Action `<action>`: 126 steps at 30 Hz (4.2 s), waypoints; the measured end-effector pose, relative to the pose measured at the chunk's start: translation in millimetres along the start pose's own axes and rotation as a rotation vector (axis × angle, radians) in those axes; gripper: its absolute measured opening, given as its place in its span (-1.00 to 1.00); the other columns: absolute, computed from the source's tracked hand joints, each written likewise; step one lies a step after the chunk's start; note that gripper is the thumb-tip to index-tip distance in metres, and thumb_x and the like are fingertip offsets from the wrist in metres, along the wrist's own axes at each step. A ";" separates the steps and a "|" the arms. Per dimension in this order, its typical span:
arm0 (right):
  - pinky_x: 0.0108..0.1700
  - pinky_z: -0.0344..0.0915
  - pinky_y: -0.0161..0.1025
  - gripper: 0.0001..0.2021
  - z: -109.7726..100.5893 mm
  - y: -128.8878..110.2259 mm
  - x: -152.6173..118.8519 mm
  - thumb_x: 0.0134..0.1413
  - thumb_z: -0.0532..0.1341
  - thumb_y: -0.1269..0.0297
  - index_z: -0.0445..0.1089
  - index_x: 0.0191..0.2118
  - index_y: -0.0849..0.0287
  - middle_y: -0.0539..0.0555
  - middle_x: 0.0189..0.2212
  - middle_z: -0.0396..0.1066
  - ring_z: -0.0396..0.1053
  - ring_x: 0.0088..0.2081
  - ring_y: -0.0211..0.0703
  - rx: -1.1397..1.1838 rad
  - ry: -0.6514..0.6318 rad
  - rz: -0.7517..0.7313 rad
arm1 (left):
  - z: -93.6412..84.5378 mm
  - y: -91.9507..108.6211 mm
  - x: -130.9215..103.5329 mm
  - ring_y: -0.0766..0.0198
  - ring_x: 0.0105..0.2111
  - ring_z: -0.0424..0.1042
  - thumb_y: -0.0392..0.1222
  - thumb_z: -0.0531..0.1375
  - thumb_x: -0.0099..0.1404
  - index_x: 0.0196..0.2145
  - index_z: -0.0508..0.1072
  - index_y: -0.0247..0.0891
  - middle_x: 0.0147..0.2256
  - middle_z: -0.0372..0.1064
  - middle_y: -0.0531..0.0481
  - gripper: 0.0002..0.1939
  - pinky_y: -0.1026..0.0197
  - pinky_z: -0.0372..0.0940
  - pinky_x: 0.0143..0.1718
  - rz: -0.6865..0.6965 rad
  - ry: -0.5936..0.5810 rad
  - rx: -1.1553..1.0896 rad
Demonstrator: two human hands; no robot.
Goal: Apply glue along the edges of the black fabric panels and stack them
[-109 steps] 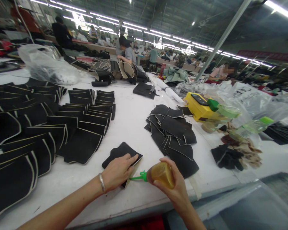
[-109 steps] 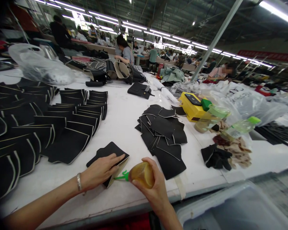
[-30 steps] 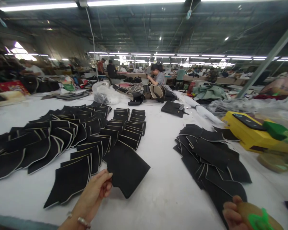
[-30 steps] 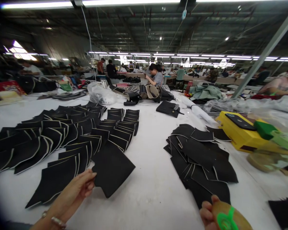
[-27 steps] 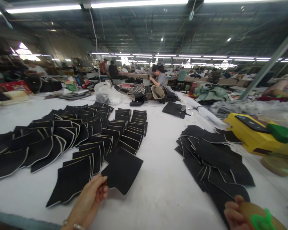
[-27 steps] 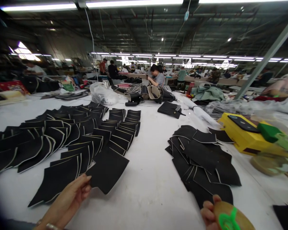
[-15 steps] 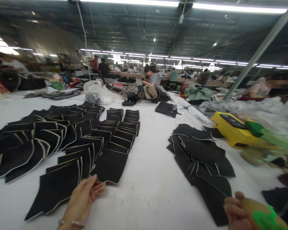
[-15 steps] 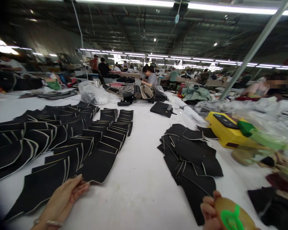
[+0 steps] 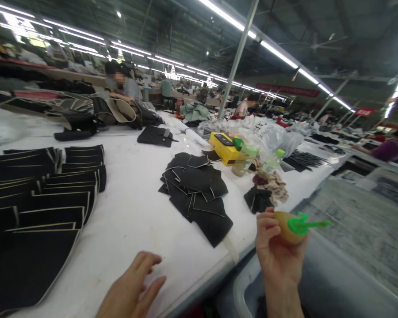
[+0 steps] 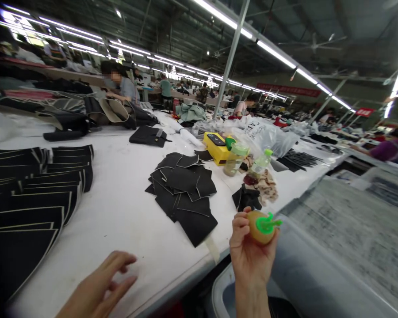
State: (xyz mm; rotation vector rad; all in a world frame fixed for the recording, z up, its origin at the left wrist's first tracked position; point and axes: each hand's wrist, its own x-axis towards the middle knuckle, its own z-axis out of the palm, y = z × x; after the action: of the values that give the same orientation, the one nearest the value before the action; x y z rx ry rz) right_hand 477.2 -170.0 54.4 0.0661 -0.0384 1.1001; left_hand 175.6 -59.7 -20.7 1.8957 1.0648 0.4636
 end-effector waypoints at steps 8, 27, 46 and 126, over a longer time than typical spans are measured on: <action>-0.25 0.54 -0.13 -0.32 19.1 -27.2 -19.1 -0.14 0.36 0.28 0.16 0.15 0.10 0.11 -0.15 0.35 0.44 -0.27 -0.09 0.251 0.055 -0.212 | 101.7 93.2 97.9 -0.35 0.24 0.01 0.00 0.30 0.12 0.26 0.17 -0.43 0.25 0.01 -0.52 -0.16 -0.23 0.08 0.17 0.376 -0.106 0.645; -0.24 0.51 -0.07 -0.41 -7.9 -20.0 -18.6 -0.12 0.23 -0.17 0.37 -0.06 0.19 0.08 -0.26 0.44 0.44 -0.39 -0.17 -0.413 0.368 -0.469 | -70.4 78.4 46.5 0.00 0.05 0.33 -0.26 0.16 0.22 -0.39 0.54 -0.17 -0.17 0.47 -0.13 -0.86 -0.07 0.08 0.25 0.480 0.179 0.047; -0.24 0.55 -0.03 -0.59 -48.1 52.6 -6.7 -0.14 0.46 0.20 0.46 -0.10 0.13 0.12 -0.17 0.54 0.53 -0.19 0.05 -0.807 0.278 -0.157 | -7.2 6.4 6.9 0.03 0.04 0.26 -0.24 0.02 0.29 0.08 0.40 -0.30 0.07 0.25 -0.24 -0.58 0.02 0.25 0.08 -0.003 0.019 0.606; -0.18 0.34 -0.22 -0.50 -48.2 109.4 9.9 -0.06 0.37 0.12 0.27 0.01 0.08 0.03 -0.18 0.41 0.41 -0.20 -0.04 -1.965 -0.346 0.045 | -36.2 7.4 28.9 0.24 -0.29 0.42 -0.26 -0.16 0.36 0.26 0.18 -0.17 -0.12 0.30 -0.10 -0.46 0.16 0.29 -0.19 -0.017 -0.234 0.559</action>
State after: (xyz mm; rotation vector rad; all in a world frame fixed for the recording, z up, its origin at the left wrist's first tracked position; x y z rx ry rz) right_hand 384.1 -108.2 10.7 -1.4963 -1.3864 0.6839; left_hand 171.3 -19.0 2.3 2.3508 1.1264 -0.0848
